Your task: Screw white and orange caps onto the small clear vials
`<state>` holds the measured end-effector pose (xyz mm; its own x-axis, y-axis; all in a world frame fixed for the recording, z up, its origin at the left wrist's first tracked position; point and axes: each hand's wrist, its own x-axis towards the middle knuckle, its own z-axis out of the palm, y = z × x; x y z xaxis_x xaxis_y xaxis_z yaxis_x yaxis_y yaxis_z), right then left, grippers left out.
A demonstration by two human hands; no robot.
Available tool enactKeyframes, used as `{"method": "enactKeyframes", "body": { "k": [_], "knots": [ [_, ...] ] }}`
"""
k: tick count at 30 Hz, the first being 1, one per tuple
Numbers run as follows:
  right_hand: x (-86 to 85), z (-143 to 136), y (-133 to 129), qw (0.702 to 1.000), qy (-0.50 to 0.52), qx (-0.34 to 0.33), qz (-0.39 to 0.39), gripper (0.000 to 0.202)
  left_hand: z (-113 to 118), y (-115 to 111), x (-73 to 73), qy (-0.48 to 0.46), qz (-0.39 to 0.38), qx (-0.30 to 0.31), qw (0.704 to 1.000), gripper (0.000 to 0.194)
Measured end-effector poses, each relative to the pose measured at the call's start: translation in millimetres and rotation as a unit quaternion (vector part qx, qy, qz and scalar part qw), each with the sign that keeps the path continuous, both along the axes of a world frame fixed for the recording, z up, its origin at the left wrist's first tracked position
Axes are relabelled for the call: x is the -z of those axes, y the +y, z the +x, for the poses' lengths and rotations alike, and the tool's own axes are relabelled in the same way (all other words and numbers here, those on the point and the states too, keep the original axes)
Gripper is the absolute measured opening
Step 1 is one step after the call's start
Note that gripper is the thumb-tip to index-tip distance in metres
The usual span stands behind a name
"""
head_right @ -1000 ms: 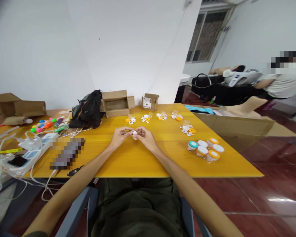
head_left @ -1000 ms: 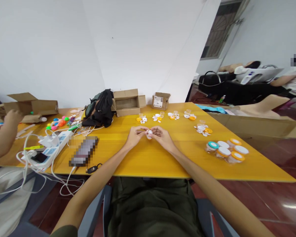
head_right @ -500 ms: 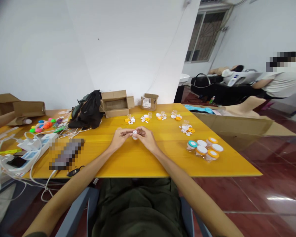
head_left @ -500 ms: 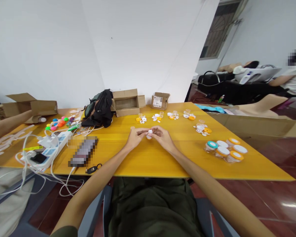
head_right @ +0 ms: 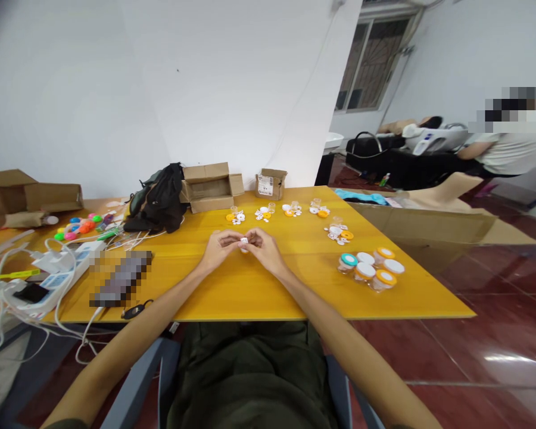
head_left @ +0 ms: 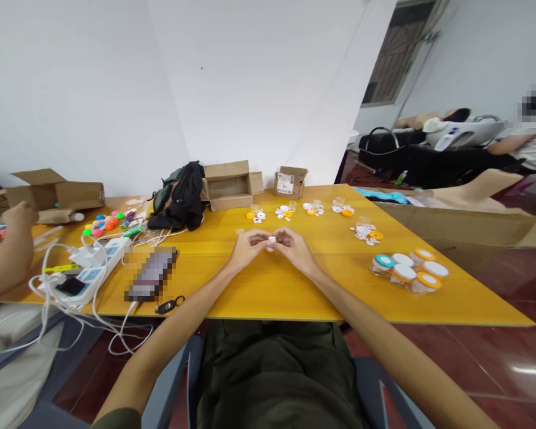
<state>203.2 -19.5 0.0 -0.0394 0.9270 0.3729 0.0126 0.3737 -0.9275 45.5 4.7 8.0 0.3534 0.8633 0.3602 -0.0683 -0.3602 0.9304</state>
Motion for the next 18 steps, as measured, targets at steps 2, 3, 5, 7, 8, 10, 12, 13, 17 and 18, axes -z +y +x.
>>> {"method": "enactKeyframes", "body": {
  "k": [2,3,5,7,8,10,12,13,17,18],
  "knots": [
    [1.0,0.2,0.3,1.000,-0.011,0.000,0.005,0.039,1.2,-1.1,-0.4,-0.003,-0.011,-0.009,1.000,0.032],
    [1.3,0.4,0.2,1.000,-0.018,0.000,0.010,0.038,1.5,-1.6,-0.7,-0.003,-0.014,-0.012,1.000,0.032],
    [1.3,0.5,0.0,0.999,-0.030,0.001,0.020,0.036,1.9,-2.1,-1.3,-0.003,-0.016,-0.017,1.000,0.032],
    [0.6,0.4,-0.7,0.999,-0.036,0.004,0.030,0.035,2.0,-2.1,-1.7,-0.003,-0.013,-0.020,1.000,0.032],
    [0.0,0.2,-1.1,0.999,-0.037,0.006,0.034,0.035,1.9,-2.0,-1.8,-0.003,-0.011,-0.023,1.000,0.032],
    [-1.3,-0.2,-2.2,0.998,-0.039,0.010,0.039,0.035,1.7,-1.8,-2.0,-0.003,-0.007,-0.029,1.000,0.032],
    [-2.3,-0.5,-3.2,0.998,-0.044,0.014,0.044,0.035,1.5,-2.0,-2.3,-0.002,-0.006,-0.034,0.999,0.032],
    [-2.6,-0.6,-3.7,0.998,-0.047,0.015,0.046,0.034,1.4,-2.2,-2.5,-0.002,-0.006,-0.036,0.999,0.032],
    [-2.9,0.1,-4.8,0.996,-0.065,0.015,0.056,0.033,0.3,-3.3,-2.6,0.008,0.002,-0.031,1.000,0.031],
    [-2.9,0.4,-4.9,0.996,-0.068,0.015,0.058,0.032,0.1,-3.4,-2.4,0.010,0.006,-0.029,1.000,0.031]
  ]
}}
